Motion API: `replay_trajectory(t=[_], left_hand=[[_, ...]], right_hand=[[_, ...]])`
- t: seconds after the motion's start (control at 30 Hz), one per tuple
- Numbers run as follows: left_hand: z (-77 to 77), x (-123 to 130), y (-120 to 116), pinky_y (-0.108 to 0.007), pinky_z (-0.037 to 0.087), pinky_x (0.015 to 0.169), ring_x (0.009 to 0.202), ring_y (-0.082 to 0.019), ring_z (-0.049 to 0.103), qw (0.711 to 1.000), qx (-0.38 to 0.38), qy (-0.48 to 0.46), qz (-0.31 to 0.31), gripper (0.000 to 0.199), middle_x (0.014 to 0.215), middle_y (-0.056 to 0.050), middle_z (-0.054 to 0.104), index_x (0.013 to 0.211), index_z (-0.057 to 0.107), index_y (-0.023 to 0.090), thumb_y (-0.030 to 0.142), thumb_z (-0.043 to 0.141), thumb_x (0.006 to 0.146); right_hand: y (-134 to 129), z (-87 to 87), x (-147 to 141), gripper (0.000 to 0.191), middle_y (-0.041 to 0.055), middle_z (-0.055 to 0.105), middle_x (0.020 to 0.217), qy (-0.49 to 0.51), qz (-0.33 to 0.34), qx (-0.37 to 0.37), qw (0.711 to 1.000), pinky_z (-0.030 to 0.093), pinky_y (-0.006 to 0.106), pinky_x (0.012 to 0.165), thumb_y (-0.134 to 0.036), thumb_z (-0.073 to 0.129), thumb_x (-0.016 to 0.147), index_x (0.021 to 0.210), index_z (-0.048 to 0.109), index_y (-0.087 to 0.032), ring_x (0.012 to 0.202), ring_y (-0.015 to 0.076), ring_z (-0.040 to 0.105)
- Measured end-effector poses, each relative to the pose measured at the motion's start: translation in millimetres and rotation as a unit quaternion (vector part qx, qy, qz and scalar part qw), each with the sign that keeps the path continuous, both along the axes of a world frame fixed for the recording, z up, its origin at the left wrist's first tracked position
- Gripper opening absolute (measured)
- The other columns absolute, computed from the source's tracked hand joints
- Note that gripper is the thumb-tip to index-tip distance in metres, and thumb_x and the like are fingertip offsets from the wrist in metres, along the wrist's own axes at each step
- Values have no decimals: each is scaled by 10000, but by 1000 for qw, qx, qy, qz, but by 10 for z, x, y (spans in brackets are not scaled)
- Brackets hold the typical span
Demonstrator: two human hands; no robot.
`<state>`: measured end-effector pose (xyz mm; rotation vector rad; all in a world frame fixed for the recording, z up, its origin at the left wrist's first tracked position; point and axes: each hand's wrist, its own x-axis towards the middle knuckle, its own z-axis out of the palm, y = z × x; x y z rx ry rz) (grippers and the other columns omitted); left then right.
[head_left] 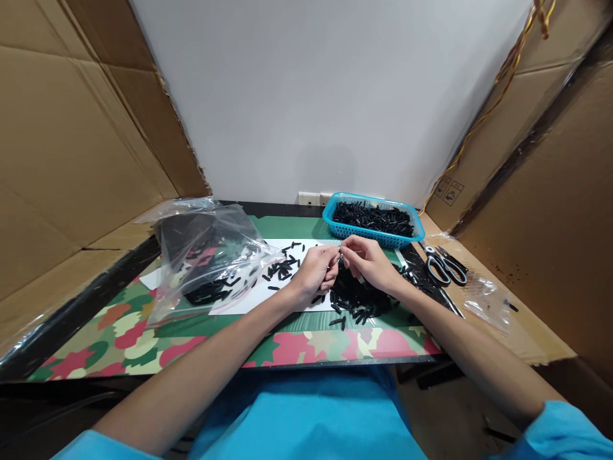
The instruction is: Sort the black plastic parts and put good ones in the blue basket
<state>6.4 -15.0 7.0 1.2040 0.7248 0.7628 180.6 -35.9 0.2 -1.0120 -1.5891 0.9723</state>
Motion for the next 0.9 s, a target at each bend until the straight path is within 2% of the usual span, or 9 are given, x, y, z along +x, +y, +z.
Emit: replay_trajectory(t=[0.33, 0.57, 0.9], left_hand=[[-5, 0, 8, -152, 171, 321, 310, -46, 280, 1000, -2, -13, 3, 360, 485, 95, 411, 751, 490, 222, 472, 603, 984], [10, -1, -6, -148, 185, 327, 316, -41, 294, 1000, 4, -12, 1, 388, 480, 90, 412, 737, 500, 212, 490, 633, 972], [-2, -3, -3, -151, 177, 331, 312, -43, 284, 1000, 17, -15, 2, 349, 486, 87, 430, 779, 516, 215, 473, 592, 1001]], right_hand=[[-8, 27, -5, 377, -46, 584, 684, 5, 5, 3, 1000, 399, 213, 423, -571, 614, 994, 930, 617, -200, 479, 99, 523], [-19, 40, -10, 429, -38, 592, 707, 26, 4, -6, 1000, 402, 208, 391, -611, 724, 922, 862, 613, -201, 485, 98, 533], [50, -13, -12, 409, -56, 636, 728, 112, 40, -59, 991, 485, 213, 397, -568, 785, 856, 950, 609, -211, 464, 95, 573]])
